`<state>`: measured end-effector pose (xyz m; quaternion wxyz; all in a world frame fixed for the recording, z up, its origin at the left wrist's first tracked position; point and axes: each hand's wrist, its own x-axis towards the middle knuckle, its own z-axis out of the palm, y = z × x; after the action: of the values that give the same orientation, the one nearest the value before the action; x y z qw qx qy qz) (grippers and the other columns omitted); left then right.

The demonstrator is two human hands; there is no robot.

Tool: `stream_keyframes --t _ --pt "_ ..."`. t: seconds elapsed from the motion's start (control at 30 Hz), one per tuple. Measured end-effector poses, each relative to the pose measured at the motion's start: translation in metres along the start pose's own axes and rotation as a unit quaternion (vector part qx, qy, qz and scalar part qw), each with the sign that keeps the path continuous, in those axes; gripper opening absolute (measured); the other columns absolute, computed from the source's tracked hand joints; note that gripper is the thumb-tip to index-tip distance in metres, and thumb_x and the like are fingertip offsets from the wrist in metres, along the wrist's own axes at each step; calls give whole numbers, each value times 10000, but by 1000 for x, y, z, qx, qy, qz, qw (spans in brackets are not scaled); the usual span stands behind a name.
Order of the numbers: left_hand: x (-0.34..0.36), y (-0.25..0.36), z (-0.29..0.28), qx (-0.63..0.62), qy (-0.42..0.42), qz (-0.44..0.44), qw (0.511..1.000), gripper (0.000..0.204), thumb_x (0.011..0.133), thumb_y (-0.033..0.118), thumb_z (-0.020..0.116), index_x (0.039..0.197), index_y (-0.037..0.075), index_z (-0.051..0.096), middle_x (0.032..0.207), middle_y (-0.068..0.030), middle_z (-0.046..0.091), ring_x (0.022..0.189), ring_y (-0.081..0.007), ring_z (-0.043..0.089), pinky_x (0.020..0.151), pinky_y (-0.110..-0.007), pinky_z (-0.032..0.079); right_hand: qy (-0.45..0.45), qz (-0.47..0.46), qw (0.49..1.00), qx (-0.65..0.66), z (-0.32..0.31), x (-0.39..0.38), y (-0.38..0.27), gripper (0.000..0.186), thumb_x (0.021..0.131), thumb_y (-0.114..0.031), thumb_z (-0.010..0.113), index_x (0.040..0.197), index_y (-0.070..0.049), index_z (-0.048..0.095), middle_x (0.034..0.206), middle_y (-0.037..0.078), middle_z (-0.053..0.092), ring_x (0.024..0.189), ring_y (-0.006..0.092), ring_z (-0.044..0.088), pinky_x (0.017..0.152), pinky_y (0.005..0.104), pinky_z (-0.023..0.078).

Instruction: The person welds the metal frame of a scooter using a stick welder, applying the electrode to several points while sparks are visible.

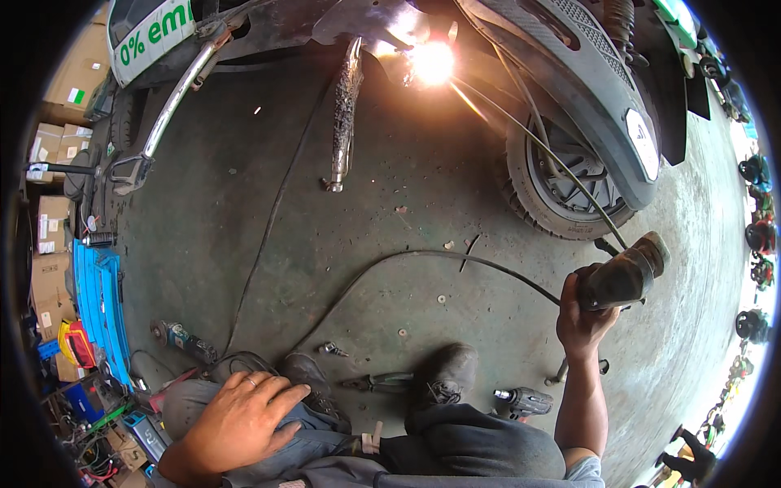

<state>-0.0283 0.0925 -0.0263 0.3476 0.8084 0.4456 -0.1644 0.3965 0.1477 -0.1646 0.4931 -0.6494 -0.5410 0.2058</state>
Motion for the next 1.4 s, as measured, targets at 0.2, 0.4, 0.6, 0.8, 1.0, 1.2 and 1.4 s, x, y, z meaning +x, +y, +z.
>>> stream_keyframes --t 0.2,0.4,0.6,0.8,1.0,1.2,1.4 --pt "0 -1 0 2 1 1 1000 478 851 286 701 1263 67 594 1148 -107 620 1101 -289 580 952 -426 419 -40 -78 994 -60 -6 2 12 133 911 39 604 1009 -25 542 827 15 577 628 53 511 535 219 406" --pt "0 0 1 2 6 2 1000 475 852 287 699 1261 70 595 1144 -103 622 1095 -287 583 949 -425 419 -41 -75 995 -56 -7 2 10 137 912 37 607 1019 -20 544 820 13 574 624 52 506 534 219 406" --pt "0 1 1 1 2 0 1000 477 852 288 699 1264 72 596 1154 -105 624 1097 -289 584 948 -425 419 -46 -80 993 -67 -8 3 11 140 915 30 607 1029 -21 544 829 12 572 636 55 511 541 218 404" --pt "0 0 1 1 2 2 1000 480 852 291 698 1268 73 598 1155 -106 625 1101 -292 583 957 -426 417 -28 -81 995 -55 -6 1 10 142 914 21 613 1027 -25 541 838 12 573 643 55 510 545 219 406" --pt "-1 1 1 1 1 -4 1000 487 850 292 702 1271 71 597 1152 -109 625 1107 -296 582 971 -431 417 -24 -67 996 -50 -9 0 11 115 916 17 613 993 -33 543 817 4 563 644 51 499 546 219 398" --pt "0 1 1 0 2 -2 1000 488 848 287 703 1271 70 595 1150 -111 625 1107 -298 581 971 -433 420 -30 -71 996 -51 -4 1 4 101 914 26 604 924 -41 529 773 -7 535 622 48 481 531 219 384" --pt "0 1 1 -4 3 0 1000 485 845 282 707 1266 69 596 1148 -112 625 1106 -299 582 963 -433 422 -32 -65 996 -57 -3 2 0 103 907 36 598 911 -40 529 757 -10 531 611 49 476 525 221 380"
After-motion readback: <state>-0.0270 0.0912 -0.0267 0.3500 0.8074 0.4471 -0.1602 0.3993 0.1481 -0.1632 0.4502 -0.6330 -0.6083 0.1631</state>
